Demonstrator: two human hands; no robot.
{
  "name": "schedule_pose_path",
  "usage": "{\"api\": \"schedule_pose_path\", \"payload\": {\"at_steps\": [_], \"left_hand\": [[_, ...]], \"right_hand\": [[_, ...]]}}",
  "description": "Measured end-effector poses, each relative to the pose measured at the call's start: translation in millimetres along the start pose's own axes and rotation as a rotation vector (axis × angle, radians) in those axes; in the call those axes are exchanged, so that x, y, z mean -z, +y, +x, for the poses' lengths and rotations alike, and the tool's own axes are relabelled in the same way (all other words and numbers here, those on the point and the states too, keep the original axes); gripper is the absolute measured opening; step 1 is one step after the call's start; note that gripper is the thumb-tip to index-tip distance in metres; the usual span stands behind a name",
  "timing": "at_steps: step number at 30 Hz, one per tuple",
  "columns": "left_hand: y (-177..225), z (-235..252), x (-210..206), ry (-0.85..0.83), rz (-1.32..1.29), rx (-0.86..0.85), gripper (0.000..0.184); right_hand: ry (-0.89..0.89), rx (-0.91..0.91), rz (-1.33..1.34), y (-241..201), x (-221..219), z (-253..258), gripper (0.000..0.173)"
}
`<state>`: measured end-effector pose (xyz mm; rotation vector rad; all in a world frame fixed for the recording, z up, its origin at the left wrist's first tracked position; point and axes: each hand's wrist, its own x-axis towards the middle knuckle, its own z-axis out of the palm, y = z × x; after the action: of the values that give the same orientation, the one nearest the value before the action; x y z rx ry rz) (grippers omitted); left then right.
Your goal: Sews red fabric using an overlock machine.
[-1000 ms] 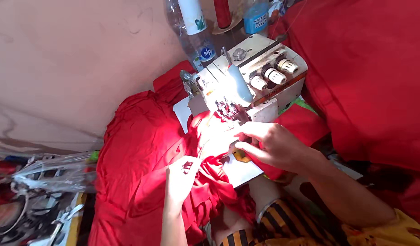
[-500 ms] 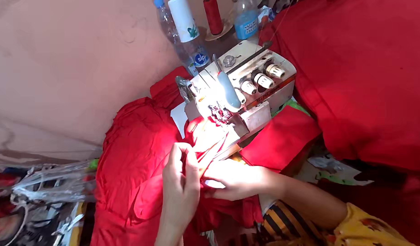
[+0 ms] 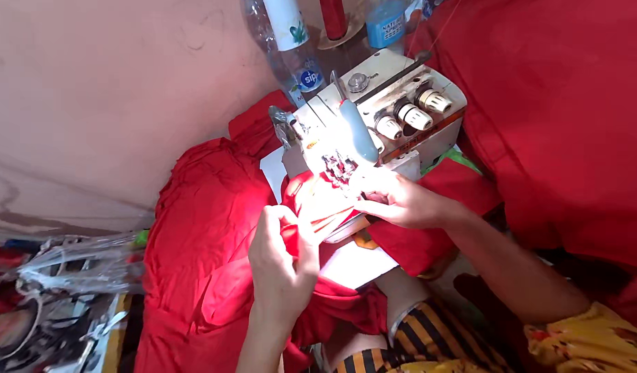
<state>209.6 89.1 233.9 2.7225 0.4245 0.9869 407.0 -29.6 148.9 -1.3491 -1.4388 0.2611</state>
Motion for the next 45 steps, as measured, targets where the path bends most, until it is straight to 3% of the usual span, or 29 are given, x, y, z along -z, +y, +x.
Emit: {"api": "schedule_pose_path", "payload": {"at_steps": [3,5,9,27,39,45], "left_hand": [[2.1,-3.0,-3.0,-0.048,0.062,-0.063,0.026],[9.4,-4.8,-4.3,-0.056,0.078,-0.107,0.017],[32.9,-12.8,-9.0,-0.072,0.048,-0.162,0.022],[56.1,-69.5,-65.0,-0.047,0.185,-0.258,0.015],[32.2,-35.8,-86.3,0.033,0.227,-0.144,0.016],[-1.1,-10.5,-77.3,-0.063,0.101,0.091,0.027]], "right_hand": [[-0.037,-0.011,-0.093,3.0,0.0,-9.8,0.017],[0.011,0.005,-0.168,2.9,-3.3,-15.2,0.016],[0.114,0.049,-0.233,4.2,-4.7,-19.3,0.014],[0.199,0.168,-0.181,16.0,-17.1,-37.8,0.020],[0.277,0.035,-0.152,3.7,-9.4,-42.6,0.019],[0.270,-0.007,-0.155,-3.1,-10.7,-51.0,0.021]]}}
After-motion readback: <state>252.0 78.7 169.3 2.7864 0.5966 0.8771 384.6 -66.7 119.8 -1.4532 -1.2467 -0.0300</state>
